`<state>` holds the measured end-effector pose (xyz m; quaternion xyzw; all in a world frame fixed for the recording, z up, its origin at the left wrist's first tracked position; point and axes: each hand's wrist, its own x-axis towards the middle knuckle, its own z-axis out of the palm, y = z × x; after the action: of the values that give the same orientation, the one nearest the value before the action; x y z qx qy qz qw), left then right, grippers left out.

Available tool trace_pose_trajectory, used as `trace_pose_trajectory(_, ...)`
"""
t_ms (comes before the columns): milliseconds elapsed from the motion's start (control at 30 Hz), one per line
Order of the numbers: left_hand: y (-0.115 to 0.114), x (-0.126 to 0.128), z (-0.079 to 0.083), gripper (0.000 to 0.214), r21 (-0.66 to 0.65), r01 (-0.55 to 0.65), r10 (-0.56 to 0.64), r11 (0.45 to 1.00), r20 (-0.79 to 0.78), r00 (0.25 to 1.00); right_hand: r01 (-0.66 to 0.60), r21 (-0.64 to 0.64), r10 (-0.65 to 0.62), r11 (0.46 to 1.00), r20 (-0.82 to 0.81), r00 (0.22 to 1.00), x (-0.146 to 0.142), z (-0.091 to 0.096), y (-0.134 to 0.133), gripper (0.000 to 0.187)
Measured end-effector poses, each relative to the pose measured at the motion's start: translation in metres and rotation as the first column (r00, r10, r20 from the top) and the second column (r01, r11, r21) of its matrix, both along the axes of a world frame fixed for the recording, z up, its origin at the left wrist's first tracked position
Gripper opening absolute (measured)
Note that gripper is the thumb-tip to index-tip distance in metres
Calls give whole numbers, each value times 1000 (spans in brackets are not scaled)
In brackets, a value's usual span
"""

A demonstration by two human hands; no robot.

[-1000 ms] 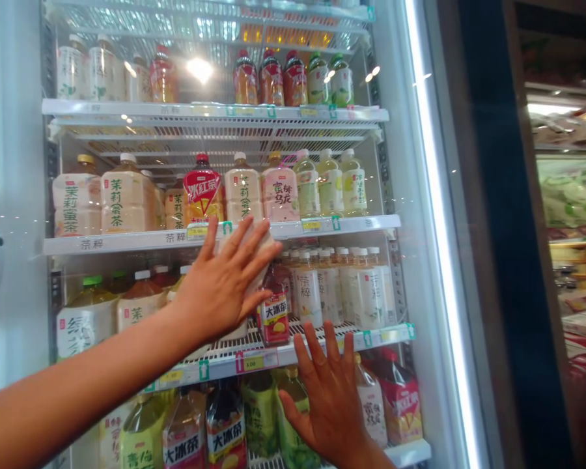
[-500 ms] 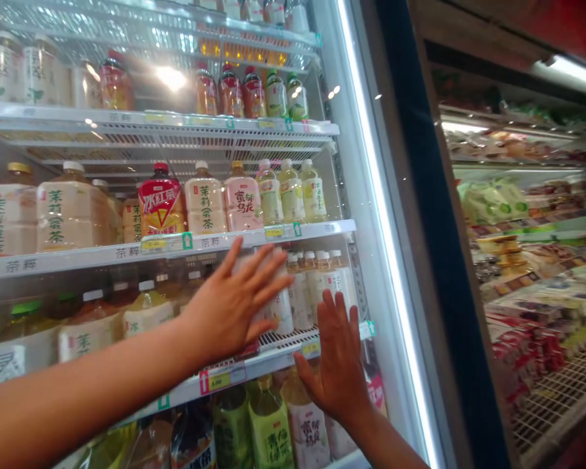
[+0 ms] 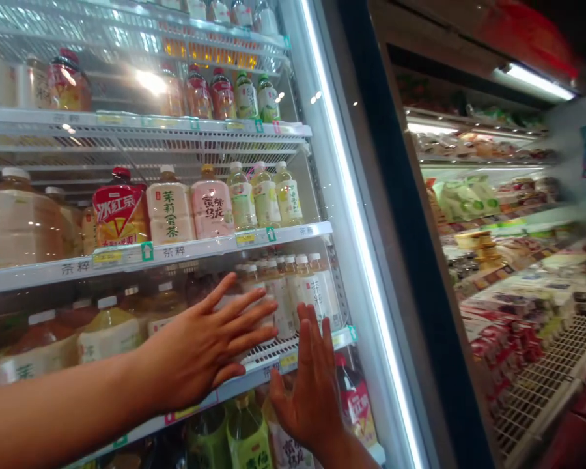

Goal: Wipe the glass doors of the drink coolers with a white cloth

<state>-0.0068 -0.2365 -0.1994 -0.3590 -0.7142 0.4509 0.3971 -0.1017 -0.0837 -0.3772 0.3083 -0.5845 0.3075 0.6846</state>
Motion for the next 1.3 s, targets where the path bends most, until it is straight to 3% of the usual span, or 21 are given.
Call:
trace_pose_trajectory(67, 2, -3, 14, 53, 17, -31, 31, 999, -1, 1000, -5, -4, 5, 1000, -1, 1000, 0, 0, 0, 87)
trace_pose_trajectory(167, 17, -16, 38, 58, 155, -97, 108, 983, -60, 992, -5, -6, 5, 1000, 11, 1000, 0, 1, 0, 86)
trace_pose_trajectory(233, 20, -17, 30, 60, 185, -90, 108, 979, -90, 990, -8, -3, 8, 1000, 13, 1000, 0, 1, 1, 86)
trace_pose_trajectory(333, 4, -1, -12, 58, 102, -24, 33, 994, -93, 995, -25, 13, 24, 1000, 12, 1000, 0, 0, 2, 89)
trace_pose_trajectory(400, -13, 14, -29, 55, 38, -12, 14, 999, -67, 998, -35, 40, 35, 999, 17, 999, 0, -2, 3, 91)
trace_pose_trajectory(467, -26, 24, -23, 55, 48, -24, 28, 999, -70, 997, -32, 79, 29, 996, 33, 999, 1, -3, 4, 90)
trace_pose_trajectory(567, -38, 31, -7, 58, 224, -67, 103, 972, -154, 983, -11, 121, 4, 993, 60, 998, 2, -4, 6, 86)
trace_pose_trajectory(633, -46, 38, -27, 61, 309, -81, 144, 948, -186, 972, -1, 126, -7, 992, 68, 998, 0, -3, 7, 86)
trace_pose_trajectory(767, -73, 67, -130, 55, 270, -103, 145, 957, -139, 980, 13, 136, -21, 991, 57, 998, -3, -2, 12, 91)
trace_pose_trajectory(833, -88, 84, -161, 50, 256, -93, 128, 962, -123, 984, 29, 142, -38, 989, 61, 997, 2, -1, 11, 92)
trace_pose_trajectory(900, -101, 96, -158, 54, 341, -117, 168, 933, -126, 978, 32, 156, -44, 987, 76, 996, 16, -2, 0, 92)
trace_pose_trajectory(1000, -111, 102, -130, 68, 560, -143, 280, 816, -166, 946, -17, 205, -1, 979, 90, 996, 49, -8, -36, 89)
trace_pose_trajectory(1033, -111, 103, -128, 71, 618, -139, 312, 774, -181, 933, -41, 212, 22, 976, 93, 995, 60, -12, -51, 87)
trace_pose_trajectory(1067, -111, 103, -134, 74, 662, -134, 341, 737, -193, 920, -58, 212, 38, 975, 97, 995, 70, -15, -66, 85)
trace_pose_trajectory(1133, -111, 107, -164, 78, 710, -135, 380, 691, -199, 903, -63, 193, 46, 979, 92, 995, 84, -22, -90, 82)
trace_pose_trajectory(1200, -114, 115, -198, 80, 711, -158, 398, 685, -183, 899, -46, 175, 34, 983, 73, 997, 87, -28, -103, 80)
trace_pose_trajectory(1233, -117, 120, -207, 80, 701, -175, 401, 691, -171, 900, -36, 172, 26, 984, 62, 998, 86, -29, -105, 79)
trace_pose_trajectory(1300, -129, 129, -197, 78, 691, -181, 401, 700, -171, 900, -27, 174, 20, 984, 43, 999, 81, -31, -105, 79)
